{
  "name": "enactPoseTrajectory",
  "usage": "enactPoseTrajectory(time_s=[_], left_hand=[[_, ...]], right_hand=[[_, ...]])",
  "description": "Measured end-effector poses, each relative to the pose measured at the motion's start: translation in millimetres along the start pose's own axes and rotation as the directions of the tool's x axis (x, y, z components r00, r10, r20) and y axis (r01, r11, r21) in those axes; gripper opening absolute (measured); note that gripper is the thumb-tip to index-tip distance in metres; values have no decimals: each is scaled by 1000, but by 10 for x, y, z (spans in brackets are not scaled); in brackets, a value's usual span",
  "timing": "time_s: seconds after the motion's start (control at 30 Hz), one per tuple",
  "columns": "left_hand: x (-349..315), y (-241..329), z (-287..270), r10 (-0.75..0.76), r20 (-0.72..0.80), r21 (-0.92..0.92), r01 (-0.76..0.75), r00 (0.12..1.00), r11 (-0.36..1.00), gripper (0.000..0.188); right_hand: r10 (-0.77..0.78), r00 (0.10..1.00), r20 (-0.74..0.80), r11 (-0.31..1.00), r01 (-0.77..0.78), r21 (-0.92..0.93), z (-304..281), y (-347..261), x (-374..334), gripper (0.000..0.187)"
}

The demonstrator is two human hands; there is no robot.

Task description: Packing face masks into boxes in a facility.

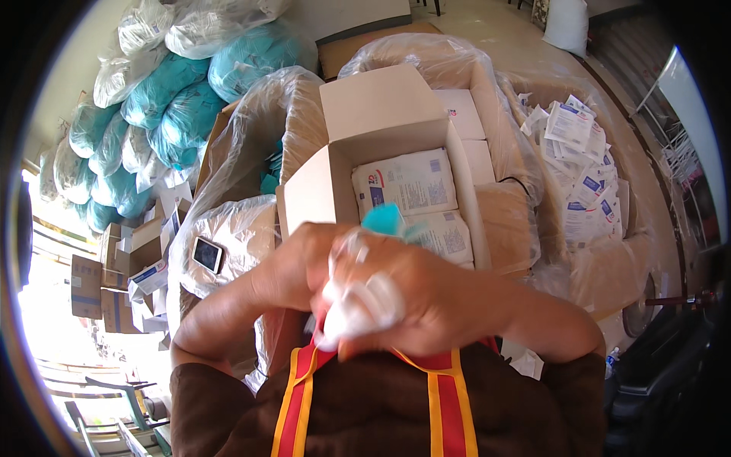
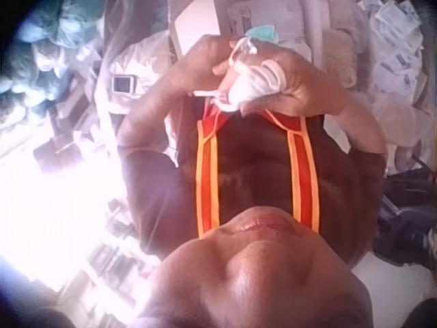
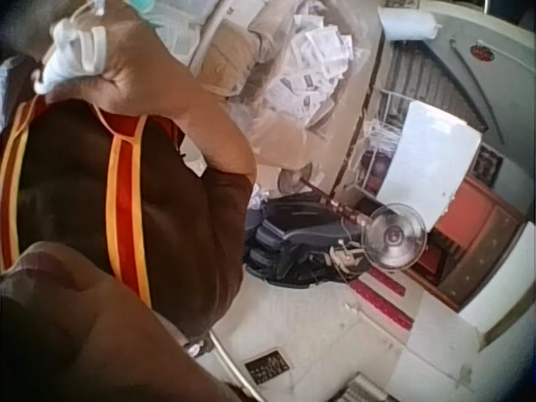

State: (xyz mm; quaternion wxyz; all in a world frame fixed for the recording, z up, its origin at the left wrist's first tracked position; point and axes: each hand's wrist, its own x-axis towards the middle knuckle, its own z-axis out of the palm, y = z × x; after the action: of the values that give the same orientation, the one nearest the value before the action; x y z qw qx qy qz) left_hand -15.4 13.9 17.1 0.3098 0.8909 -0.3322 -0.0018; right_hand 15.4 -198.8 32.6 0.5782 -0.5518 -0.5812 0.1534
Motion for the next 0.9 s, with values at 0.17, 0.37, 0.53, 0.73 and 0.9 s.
enactPoseTrajectory(time_s=[0.17,0.37,0.53,0.73,0.9], left_hand=[[-306,317,-205,204,289,-127,-174,935,977,27],[-552,420,-72,229,199,-95,-214,953,972,31],[-850,185,-53,64,271,-49,-53,960,997,20],[-665,-179,-188,-345,-102,-153,328,933,932,30],[-233,-48,-58,-537,-457,-723,56,709,689,34]], right_hand=[[253,928,275,857,-347,382,37,-305,-301,22],[311,907,285,835,-403,374,-162,-487,-597,51],[657,678,-329,741,-501,447,-676,-931,-1336,27],[547,448,-707,773,-595,221,-716,-309,-1248,23],[620,659,-426,782,-474,405,-481,205,-526,25]])
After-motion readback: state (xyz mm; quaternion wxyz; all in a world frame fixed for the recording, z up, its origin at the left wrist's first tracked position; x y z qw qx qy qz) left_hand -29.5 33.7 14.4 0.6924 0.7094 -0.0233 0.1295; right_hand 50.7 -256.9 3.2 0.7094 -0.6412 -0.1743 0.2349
